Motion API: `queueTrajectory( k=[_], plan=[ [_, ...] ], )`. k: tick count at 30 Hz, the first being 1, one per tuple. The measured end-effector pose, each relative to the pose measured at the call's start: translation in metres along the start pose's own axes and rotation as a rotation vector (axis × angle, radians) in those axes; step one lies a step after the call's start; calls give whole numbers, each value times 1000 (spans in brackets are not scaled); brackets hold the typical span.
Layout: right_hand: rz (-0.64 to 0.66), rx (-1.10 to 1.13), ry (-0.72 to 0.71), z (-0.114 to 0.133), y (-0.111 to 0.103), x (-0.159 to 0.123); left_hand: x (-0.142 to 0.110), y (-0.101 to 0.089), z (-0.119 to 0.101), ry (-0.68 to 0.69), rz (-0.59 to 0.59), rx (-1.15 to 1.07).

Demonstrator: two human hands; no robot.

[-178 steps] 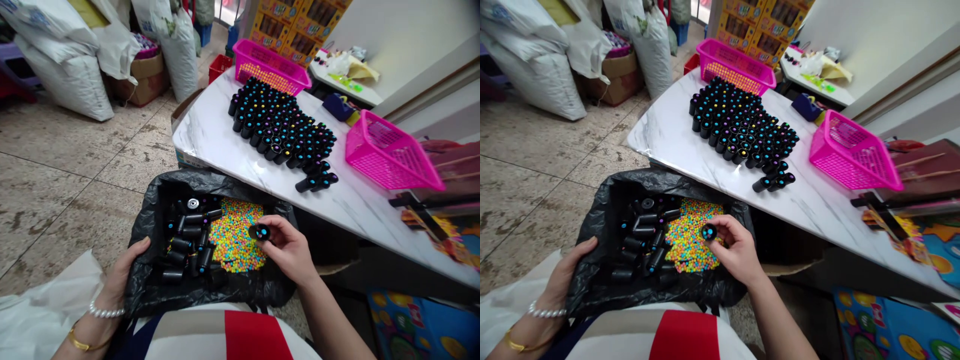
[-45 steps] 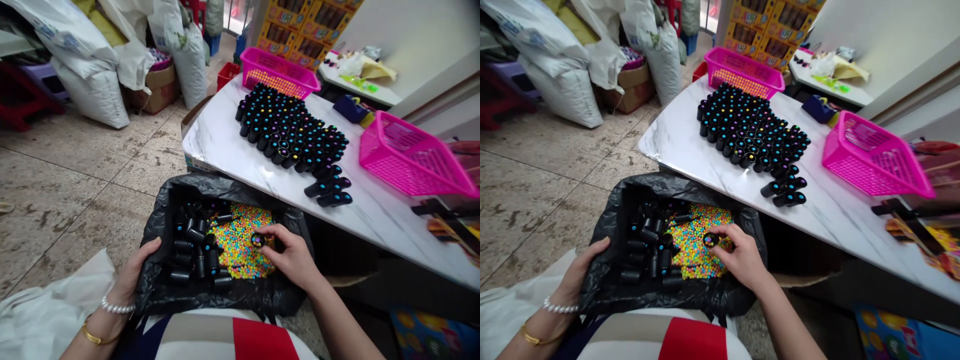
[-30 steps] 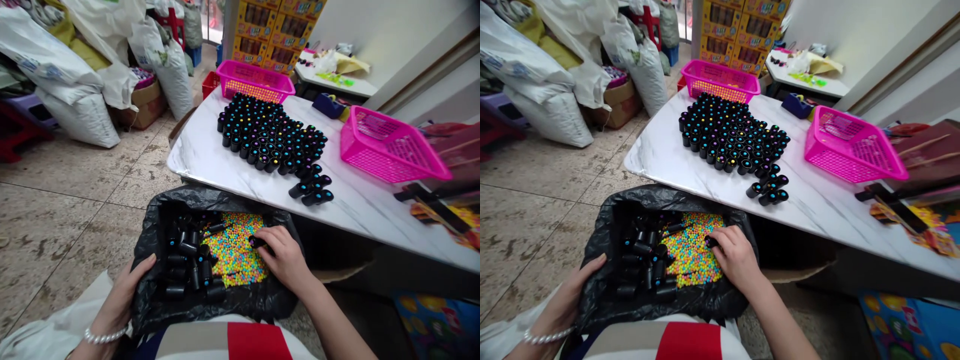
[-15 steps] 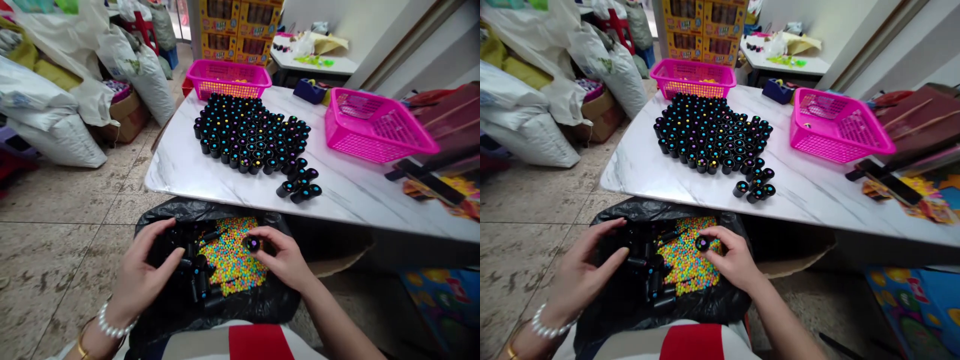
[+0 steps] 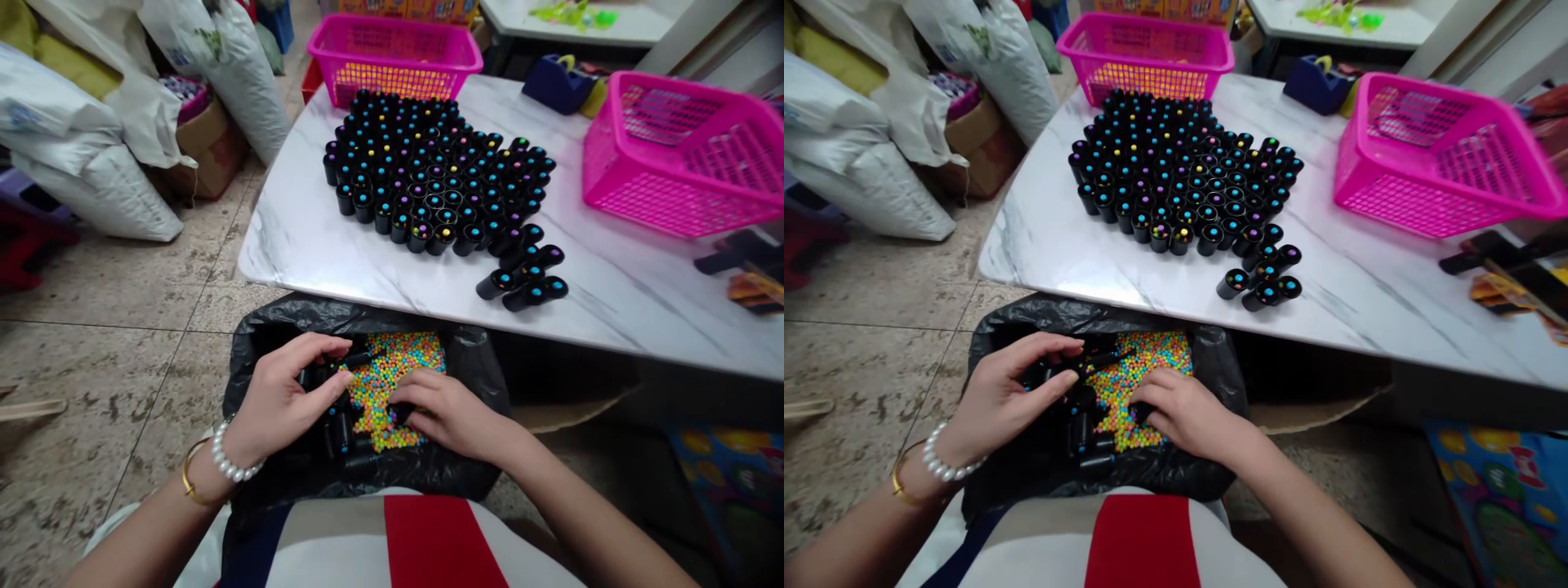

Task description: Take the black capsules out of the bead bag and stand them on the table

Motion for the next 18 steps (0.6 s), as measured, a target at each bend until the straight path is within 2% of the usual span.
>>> queueTrajectory(
  k=[4,6,9,12,14,18],
  plan=[
    [-242,219,171,-7,-28,-3,11,6,3,-55,3,-71],
    [-279,283,240,-11,-31,-4,17,10,3,-57,19,-104],
    [-325,507,314,-13,-31,-3,27,16,-1,-28,53,-135],
    [-397,668,304,-11,-36,1,37,20,-9,36,65,-143],
    [-414,610,262,-8,-41,4,44,22,-15,82,59,-136],
    [-464,320,190,-8,-51,10,54,27,-20,147,44,-94]
  ],
)
Point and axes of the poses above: each hand's wrist, its own x-axis towards the middle knuckle, its own y-axis out of the palm, z = x × y, the point moved 6 cm from there along x, towards the middle knuckle, and after that the axes turned 9 degrees about -z, right-handed, at the moved point
